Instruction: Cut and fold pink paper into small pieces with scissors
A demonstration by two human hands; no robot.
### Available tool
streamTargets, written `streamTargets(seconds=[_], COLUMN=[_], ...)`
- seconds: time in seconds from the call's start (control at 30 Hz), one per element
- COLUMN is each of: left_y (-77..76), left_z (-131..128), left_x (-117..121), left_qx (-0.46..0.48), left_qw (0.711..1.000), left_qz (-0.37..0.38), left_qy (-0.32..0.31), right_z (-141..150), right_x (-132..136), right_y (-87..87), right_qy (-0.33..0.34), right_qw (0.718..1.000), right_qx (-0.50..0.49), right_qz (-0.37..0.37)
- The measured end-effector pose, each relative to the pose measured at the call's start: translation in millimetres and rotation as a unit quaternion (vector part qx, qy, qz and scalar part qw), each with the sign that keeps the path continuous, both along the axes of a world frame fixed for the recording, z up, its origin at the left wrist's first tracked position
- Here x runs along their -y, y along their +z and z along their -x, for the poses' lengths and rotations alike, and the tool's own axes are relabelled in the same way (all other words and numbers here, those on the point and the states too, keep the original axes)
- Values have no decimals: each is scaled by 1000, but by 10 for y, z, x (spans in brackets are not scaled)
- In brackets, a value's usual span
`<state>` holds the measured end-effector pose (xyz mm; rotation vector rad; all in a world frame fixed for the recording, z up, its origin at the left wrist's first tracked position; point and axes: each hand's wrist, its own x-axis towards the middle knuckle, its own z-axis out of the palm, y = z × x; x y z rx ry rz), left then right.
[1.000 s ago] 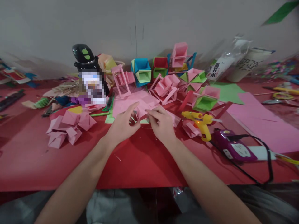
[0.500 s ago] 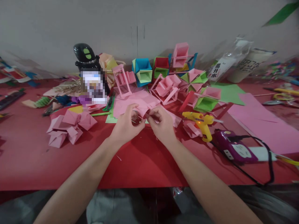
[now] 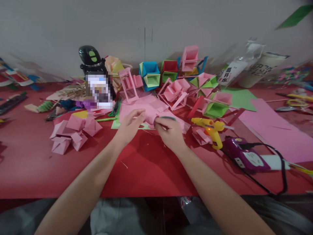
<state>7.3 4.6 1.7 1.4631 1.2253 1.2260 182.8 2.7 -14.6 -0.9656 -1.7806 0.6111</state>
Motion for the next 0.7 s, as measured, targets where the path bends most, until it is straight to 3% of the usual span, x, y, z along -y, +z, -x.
streamTargets(seconds=[0.13, 0.37, 0.53, 0.7], left_y=[-35, -83, -59, -11], left_z=[-12, 13, 6, -22], left_x=[-22, -53, -42, 0], left_qx=[51, 94, 111, 153], left_qw=[991, 988, 985, 965], left_qz=[90, 72, 100, 145], left_qy=[-85, -96, -90, -154], right_z=[14, -14, -15, -16], right_x=[-7, 21, 25, 32], right_y=[-52, 17, 36, 32], right_qy=[23, -8, -9, 1], right_qw=[998, 996, 997, 997], right_qx=[-65, 69, 64, 51], right_qz=[9, -47, -52, -51])
